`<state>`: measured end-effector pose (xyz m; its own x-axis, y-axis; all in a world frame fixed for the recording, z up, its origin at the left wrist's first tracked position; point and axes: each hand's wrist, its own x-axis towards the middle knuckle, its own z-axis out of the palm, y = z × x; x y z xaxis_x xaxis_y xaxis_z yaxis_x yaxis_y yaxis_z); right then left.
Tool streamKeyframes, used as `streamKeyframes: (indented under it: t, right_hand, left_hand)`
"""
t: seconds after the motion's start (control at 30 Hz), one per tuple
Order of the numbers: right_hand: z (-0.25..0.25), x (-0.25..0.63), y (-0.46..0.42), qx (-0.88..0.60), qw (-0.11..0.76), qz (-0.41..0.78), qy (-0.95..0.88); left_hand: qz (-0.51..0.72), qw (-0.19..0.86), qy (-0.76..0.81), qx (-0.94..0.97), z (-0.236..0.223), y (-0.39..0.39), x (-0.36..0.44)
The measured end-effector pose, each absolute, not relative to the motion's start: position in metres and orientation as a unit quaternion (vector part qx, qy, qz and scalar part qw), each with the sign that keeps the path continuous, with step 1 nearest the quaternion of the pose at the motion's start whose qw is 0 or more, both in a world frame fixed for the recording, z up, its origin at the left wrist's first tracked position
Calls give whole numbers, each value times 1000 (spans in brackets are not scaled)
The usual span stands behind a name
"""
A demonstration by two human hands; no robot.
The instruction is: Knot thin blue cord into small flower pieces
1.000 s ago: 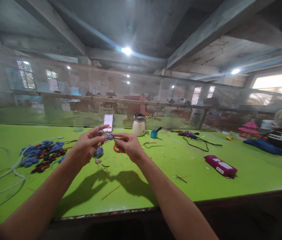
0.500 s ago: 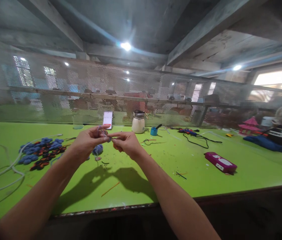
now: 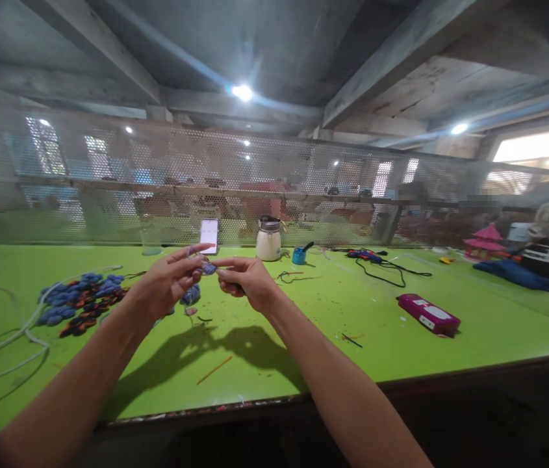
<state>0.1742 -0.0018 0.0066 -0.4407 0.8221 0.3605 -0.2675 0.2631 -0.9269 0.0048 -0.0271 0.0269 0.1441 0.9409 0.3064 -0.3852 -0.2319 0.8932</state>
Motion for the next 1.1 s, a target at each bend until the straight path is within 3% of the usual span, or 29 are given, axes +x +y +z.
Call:
streamKeyframes:
  t: [0.17,0.43,0.93,1.1]
  right_hand:
    - [7,171,-4,-218,489,533,-655]
    - [3,168,-1,-253,488,482,-682]
    - [6,171,-3,-303,456,499,-672]
    - [5,169,-1,-314,460,511,-654]
  left_hand:
    - [601,554,280,503,25,-24,7]
    - [591,446,332,585,12,-14,8]
    - [542,421,395,611,10,-13,8]
    - [521,354,424,651,5,-8,10]
